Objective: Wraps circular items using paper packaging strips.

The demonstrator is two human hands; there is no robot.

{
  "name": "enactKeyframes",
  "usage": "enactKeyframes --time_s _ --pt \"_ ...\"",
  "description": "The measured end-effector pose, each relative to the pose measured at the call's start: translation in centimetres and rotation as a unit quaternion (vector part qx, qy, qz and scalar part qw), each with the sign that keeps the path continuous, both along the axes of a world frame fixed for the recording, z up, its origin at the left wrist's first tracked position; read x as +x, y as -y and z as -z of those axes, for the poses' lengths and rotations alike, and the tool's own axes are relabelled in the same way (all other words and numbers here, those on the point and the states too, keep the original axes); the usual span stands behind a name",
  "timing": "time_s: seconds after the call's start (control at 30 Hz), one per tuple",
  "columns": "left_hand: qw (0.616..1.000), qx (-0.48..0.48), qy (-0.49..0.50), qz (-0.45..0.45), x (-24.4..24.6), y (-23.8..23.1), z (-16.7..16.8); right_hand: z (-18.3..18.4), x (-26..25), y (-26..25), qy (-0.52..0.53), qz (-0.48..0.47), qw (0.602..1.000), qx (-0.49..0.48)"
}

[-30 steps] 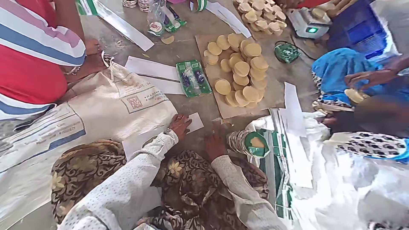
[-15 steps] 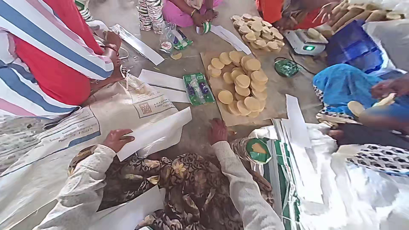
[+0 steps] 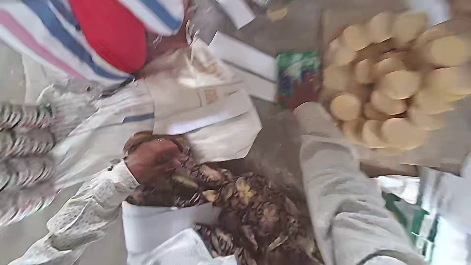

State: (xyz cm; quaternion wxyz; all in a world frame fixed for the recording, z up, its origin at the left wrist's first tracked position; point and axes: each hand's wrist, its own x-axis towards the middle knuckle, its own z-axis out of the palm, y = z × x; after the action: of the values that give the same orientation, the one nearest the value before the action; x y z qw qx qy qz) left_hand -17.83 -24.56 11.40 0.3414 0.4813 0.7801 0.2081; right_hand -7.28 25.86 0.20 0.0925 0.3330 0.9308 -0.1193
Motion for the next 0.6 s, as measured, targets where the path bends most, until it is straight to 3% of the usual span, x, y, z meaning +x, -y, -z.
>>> enactKeyframes --time_s 0.07,0.2,0.4,0.53,0.6 --pt "0.991 -0.044 0.111 0.065 4.4 0.7 -0.1 -0.5 -0.3 0.7 -0.003 -0.007 1.0 0.008" --pt "0.981 -0.14 0.08 0.104 10.6 1.5 1.9 -1.4 -0.8 1.5 -0.018 0.011 0.999 0.05" --pt "0.997 0.063 0.012 -0.049 12.7 2.9 3.7 -4.5 1.3 4.9 -0.101 0.038 0.994 0.018" --pt "0.973 0.199 0.027 -0.11 10.9 1.0 3.5 -5.9 6.0 8.8 -0.202 0.055 0.973 -0.097" --pt "0.969 0.217 0.017 -0.117 9.5 -2.1 2.9 -5.7 8.6 11.1 -0.257 0.094 0.946 -0.175"
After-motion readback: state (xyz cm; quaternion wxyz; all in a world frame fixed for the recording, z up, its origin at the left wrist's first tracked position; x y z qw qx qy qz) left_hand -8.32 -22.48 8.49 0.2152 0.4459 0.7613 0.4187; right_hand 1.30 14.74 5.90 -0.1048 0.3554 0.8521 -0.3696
